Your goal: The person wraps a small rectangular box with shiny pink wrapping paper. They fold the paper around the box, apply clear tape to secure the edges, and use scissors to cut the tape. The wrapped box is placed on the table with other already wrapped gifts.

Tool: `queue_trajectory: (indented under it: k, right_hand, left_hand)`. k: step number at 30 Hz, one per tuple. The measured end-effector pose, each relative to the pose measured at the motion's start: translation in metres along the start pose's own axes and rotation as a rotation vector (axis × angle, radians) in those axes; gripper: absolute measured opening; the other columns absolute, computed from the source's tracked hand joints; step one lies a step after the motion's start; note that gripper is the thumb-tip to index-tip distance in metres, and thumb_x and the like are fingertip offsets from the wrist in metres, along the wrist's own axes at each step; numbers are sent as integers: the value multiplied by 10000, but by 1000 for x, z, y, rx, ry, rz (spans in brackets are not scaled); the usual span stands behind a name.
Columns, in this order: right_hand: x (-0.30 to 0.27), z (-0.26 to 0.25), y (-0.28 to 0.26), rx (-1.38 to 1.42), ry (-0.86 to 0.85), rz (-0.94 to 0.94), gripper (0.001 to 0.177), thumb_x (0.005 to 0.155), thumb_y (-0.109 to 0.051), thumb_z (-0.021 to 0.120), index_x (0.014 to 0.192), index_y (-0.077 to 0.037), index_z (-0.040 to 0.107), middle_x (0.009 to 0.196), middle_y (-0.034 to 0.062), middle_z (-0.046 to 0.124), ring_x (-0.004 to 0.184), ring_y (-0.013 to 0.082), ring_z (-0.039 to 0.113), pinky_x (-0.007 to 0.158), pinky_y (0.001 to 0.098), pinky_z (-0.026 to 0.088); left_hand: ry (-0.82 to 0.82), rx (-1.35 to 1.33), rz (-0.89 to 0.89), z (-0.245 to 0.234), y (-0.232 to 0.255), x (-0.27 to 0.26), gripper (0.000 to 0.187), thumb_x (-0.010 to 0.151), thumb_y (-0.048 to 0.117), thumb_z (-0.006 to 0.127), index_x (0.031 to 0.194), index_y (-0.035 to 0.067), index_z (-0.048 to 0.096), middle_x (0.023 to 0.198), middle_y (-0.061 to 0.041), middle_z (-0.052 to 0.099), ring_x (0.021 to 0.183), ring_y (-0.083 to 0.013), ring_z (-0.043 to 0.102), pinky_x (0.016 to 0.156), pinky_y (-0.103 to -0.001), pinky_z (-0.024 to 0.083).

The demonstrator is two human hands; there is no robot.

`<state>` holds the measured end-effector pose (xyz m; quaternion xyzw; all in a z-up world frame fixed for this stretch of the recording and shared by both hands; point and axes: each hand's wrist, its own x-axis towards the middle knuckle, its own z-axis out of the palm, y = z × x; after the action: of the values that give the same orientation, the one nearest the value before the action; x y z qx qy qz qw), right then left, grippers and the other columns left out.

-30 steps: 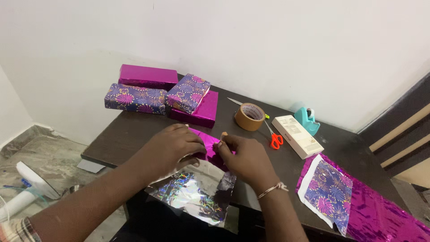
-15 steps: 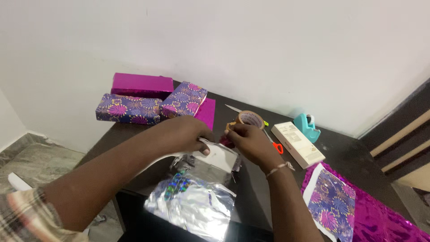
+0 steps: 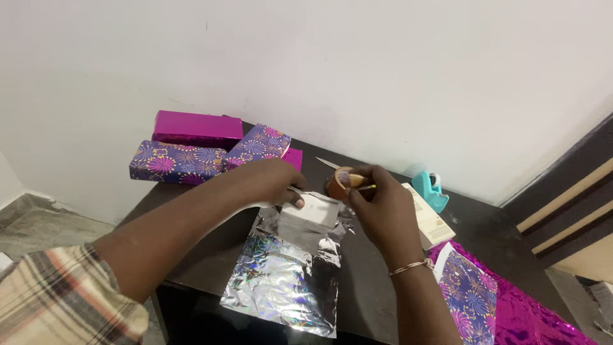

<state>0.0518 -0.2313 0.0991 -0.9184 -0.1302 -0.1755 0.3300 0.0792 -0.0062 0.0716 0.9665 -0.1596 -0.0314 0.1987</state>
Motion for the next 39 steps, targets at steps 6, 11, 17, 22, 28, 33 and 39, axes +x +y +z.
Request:
queue_trajectory:
  k: [6,11,17,22,28,33,39]
  right_hand:
    - [2,12,4,139,153,8,453,852,-165,777,1253,-39,609,1132,120,752,985,213,764,811,333,612]
    - [14,18,14,405,156,170,602,837,-105,808,1319,8,466,1167,161,706,1072,210,723,848,299,635]
    - [22,24,27,755,251,194,656,825,-40,779,1368,16,416,1149,153,704,1061,200,711,901,286,595]
    - [21,25,26,726,187,260,666,823,-31,783,1375,10,412,1096,156,724,1032,194,725,886,297,607]
    - [11,25,10,528,168,153,685,837,-30,736,1428,-16,390,1084,148,741,1007,215,743,823,308,631]
    - [2,24,-8,86,233,-28,688,835,-47,773,1395,-15,374,1099,152,723,960,229,762,782,325,624]
    - [1,29,-19,-60,216,-63,667,819,-14,776,1337,-21,357,1145,167,663,985,254,752,774,328,638]
  left_hand:
    - [-57,-41,-54,-6,-1,16,463,861,446,764,1254,204,731,1147,-52,758,1062,-234,717,911,-421,549]
    - [-51,-134,-87,-7,-2,14,398,821,407,785,1173,220,777,1159,-45,781,1051,-212,741,913,-389,563]
    - [56,-178,-2,2,-5,14,242,883,286,758,1111,212,785,1076,-38,747,950,-220,725,801,-372,587]
    - [349,-61,310,14,-11,8,182,834,179,768,1006,137,808,1046,-32,736,977,-194,680,861,-358,548]
    - [472,-29,391,27,-15,2,169,876,224,752,963,86,793,1046,-29,740,1044,-206,632,873,-363,538]
    - [595,3,518,33,-17,-7,148,900,189,725,973,80,794,1024,-40,739,1002,-213,641,846,-364,541]
    - [570,21,454,31,-17,-14,284,925,254,710,1161,100,746,869,-57,703,825,-206,641,718,-373,536]
